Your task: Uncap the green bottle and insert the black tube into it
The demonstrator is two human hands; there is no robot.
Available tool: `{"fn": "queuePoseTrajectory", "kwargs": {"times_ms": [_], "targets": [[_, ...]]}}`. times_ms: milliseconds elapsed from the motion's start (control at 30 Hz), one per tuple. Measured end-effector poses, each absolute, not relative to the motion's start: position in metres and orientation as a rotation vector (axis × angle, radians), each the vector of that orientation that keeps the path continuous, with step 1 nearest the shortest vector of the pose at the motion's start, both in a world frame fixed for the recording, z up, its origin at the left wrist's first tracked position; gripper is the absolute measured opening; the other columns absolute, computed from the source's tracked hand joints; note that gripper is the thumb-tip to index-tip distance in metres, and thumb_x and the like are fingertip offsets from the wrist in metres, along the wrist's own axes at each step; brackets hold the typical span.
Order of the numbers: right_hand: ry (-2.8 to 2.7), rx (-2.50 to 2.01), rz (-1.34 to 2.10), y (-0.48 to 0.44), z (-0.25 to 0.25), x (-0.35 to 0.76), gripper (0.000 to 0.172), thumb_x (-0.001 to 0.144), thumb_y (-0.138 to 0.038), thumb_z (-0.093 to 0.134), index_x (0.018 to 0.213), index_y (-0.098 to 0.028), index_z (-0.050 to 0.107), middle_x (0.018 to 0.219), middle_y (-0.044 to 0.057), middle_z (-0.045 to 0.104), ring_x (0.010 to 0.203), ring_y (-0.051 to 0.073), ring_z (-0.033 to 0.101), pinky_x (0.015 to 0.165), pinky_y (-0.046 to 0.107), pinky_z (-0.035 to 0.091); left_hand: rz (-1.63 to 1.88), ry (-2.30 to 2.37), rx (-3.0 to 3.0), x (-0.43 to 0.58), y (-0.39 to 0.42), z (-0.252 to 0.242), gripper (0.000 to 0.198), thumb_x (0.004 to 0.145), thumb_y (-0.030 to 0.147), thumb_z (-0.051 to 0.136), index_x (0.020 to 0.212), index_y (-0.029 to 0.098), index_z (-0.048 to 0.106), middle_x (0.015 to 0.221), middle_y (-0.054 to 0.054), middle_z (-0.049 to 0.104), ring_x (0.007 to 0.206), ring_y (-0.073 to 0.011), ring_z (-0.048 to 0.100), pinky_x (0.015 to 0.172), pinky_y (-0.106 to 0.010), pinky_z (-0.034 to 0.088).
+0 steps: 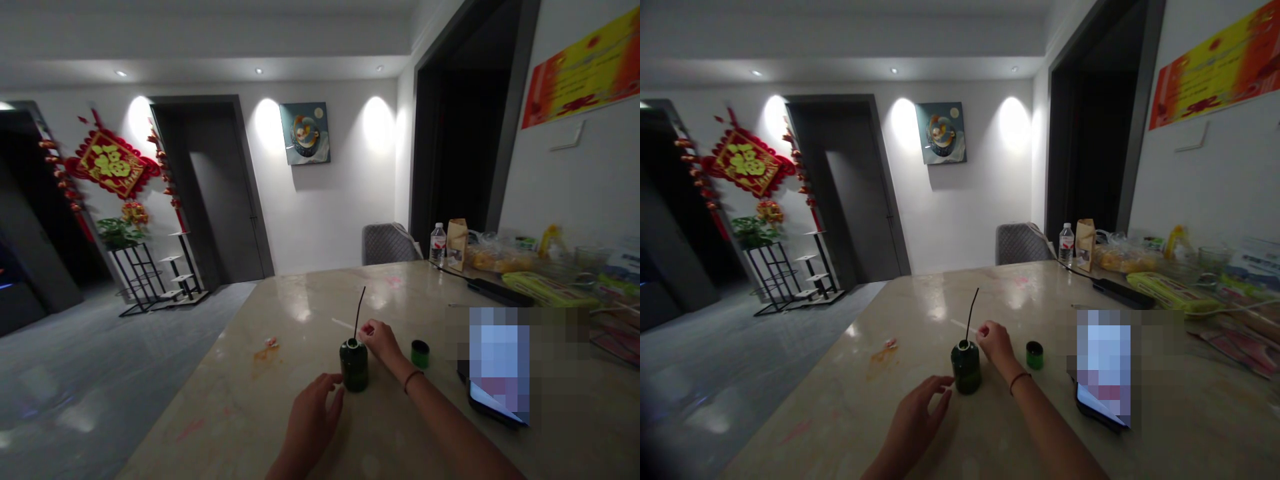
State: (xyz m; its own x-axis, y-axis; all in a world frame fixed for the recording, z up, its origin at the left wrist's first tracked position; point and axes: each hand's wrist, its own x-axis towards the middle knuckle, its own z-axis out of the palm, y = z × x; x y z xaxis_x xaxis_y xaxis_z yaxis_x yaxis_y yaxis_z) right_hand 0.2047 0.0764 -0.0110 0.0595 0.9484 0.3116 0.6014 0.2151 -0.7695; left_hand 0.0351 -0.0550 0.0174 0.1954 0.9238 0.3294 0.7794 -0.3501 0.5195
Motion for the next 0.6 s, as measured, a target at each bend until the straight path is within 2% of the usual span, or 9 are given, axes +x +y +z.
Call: {"fn": "queuePoseTrajectory", "kwargs": {"times_ms": [300,600], "targets": [[-1.414,-1.306,0.573,0.055,0.017,0.219,0.014,0.065,-0.03,0.056,0.064,-0.017,0.061,0.063,0.005,0.065,0.058,0.017,0.059,0.055,0.027,0.045,0.905,1.633,2.23,0.035,-0.054,0.018,0.023,0.082,0.029,0.041,0.092,0.026,0.061,0.091,-0.001,0.067,0.082,-0.0145,0.063,0.075,-0.026,0.048],[-1.367,-1.265,0.588,0.04,0.015,0.219,0.015,0.065,-0.031,0.057,0.063,-0.017,0.061,0.062,0.005,0.065,0.056,0.017,0.059,0.054,0.028,0.046,0.909,1.65,2.23,0.034,-0.053,0.019,0.024,0.081,0.029,0.041,0.092,0.026,0.062,0.09,-0.001,0.068,0.082,-0.015,0.063,0.076,-0.027,0.048]]}}
